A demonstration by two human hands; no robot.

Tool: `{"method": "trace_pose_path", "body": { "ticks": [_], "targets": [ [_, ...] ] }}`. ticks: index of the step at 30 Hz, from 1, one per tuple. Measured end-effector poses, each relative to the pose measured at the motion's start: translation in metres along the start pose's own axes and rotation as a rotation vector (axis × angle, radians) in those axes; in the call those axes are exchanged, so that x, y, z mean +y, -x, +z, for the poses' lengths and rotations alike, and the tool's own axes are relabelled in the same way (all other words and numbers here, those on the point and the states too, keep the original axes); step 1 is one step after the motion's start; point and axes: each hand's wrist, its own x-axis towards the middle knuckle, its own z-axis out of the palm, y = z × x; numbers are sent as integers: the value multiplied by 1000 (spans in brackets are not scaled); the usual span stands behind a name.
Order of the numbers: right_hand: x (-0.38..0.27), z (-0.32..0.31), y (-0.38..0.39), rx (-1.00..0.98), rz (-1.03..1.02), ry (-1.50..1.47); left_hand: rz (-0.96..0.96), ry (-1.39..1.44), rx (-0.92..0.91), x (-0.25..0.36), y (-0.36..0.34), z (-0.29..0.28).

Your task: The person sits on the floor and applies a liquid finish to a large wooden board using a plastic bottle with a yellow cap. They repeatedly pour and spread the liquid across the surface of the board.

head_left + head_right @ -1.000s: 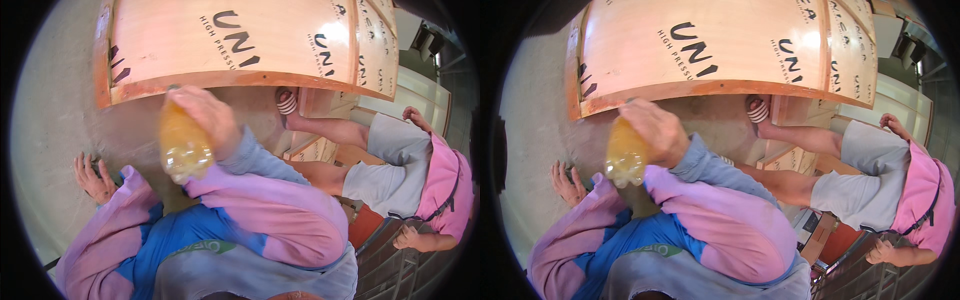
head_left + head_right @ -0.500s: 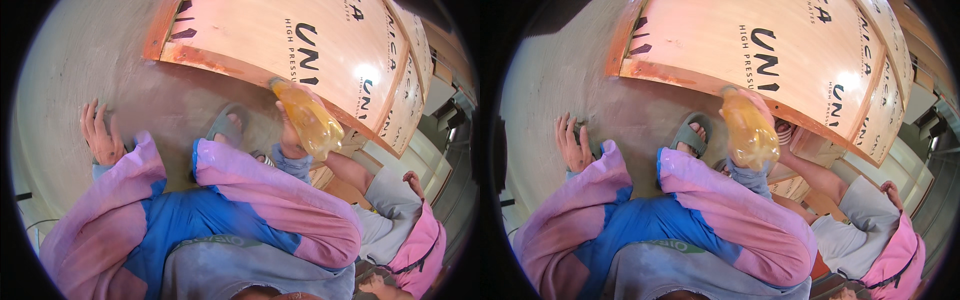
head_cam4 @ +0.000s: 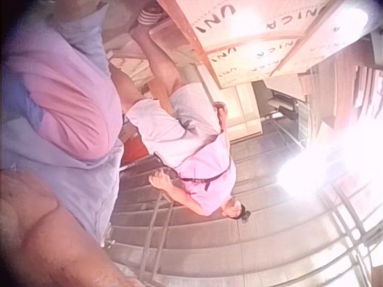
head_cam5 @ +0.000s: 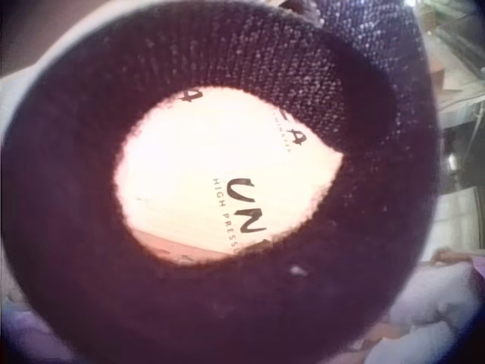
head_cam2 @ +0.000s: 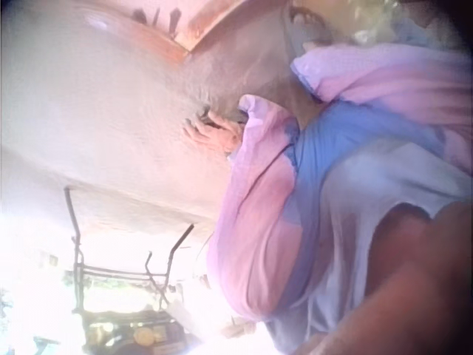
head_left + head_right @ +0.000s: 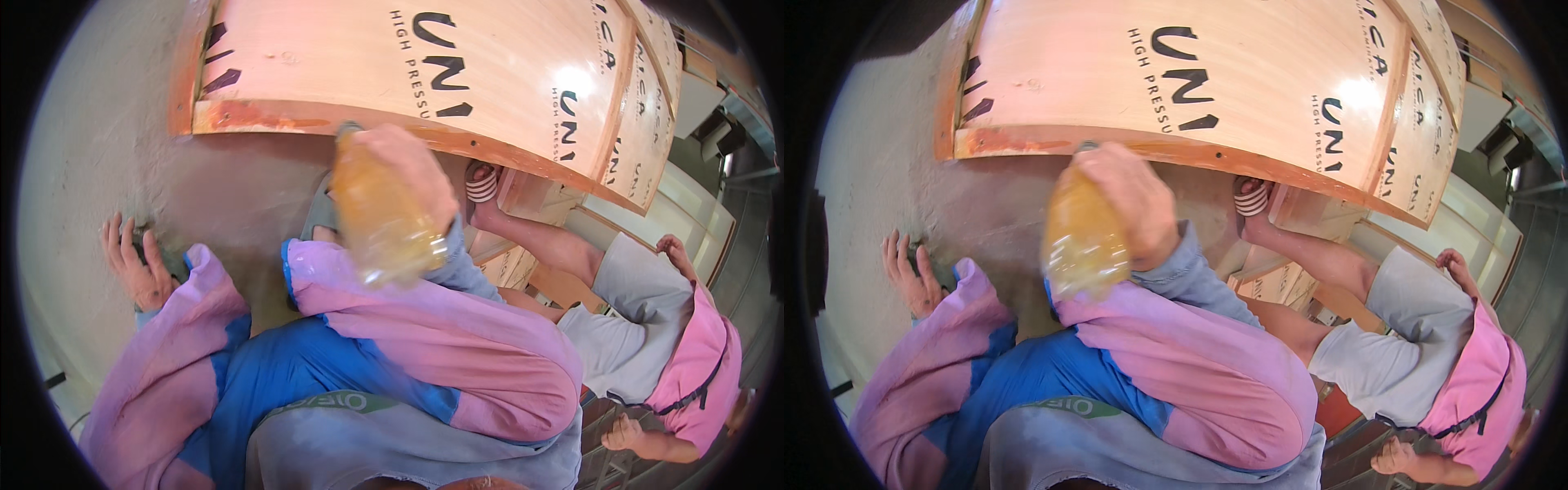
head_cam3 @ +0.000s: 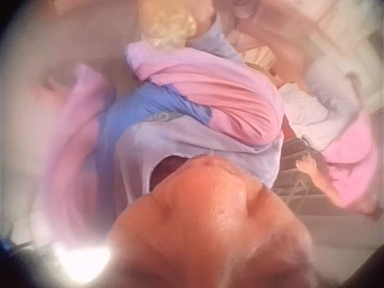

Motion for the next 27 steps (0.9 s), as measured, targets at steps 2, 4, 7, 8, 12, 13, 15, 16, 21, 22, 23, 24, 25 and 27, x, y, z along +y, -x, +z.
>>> {"method": "trace_pose_path", "body": {
  "ticks": [2, 4, 7, 8, 12, 13, 15, 16, 21, 22, 23, 24, 25, 27],
  "targets": [
    [11, -14, 21, 280, 182, -156, -12, -27, 11, 2, 2, -5],
    [16, -36, 27, 542, 328, 47, -14, -19, 21, 4, 1, -2],
    [18, -60, 40, 791, 650, -100, 9, -12, 16, 6, -3, 4],
    [13, -53, 35, 799, 599, -130, 31, -14, 8, 5, -6, 3],
    [-16, -18, 22, 579, 477, -422, 25, -32, -34, 0, -4, 0],
    [-27, -11, 18, 534, 467, -510, 45, -20, -24, -8, -2, 1],
    [-27, -15, 19, 305, 177, -40, 47, 0, -5, -11, 1, 4],
    [-20, -22, 30, 498, 272, -361, 28, 6, 6, -7, 1, 5],
    [17, -69, 67, 828, 553, 29, 24, -64, 9, 3, -2, 0],
    [17, -72, 66, 870, 566, 85, 15, -62, 4, 4, -2, 0],
    [18, -74, 64, 911, 578, 139, 5, -61, 0, 4, -2, 0],
    [19, -74, 67, 935, 646, 104, 14, -63, -9, 3, -4, -1],
    [21, -77, 69, 870, 691, 140, 21, -67, -19, 2, -4, -3],
    [23, -80, 69, 730, 771, 194, 26, -65, -27, -2, -3, -5]
  ]
}}
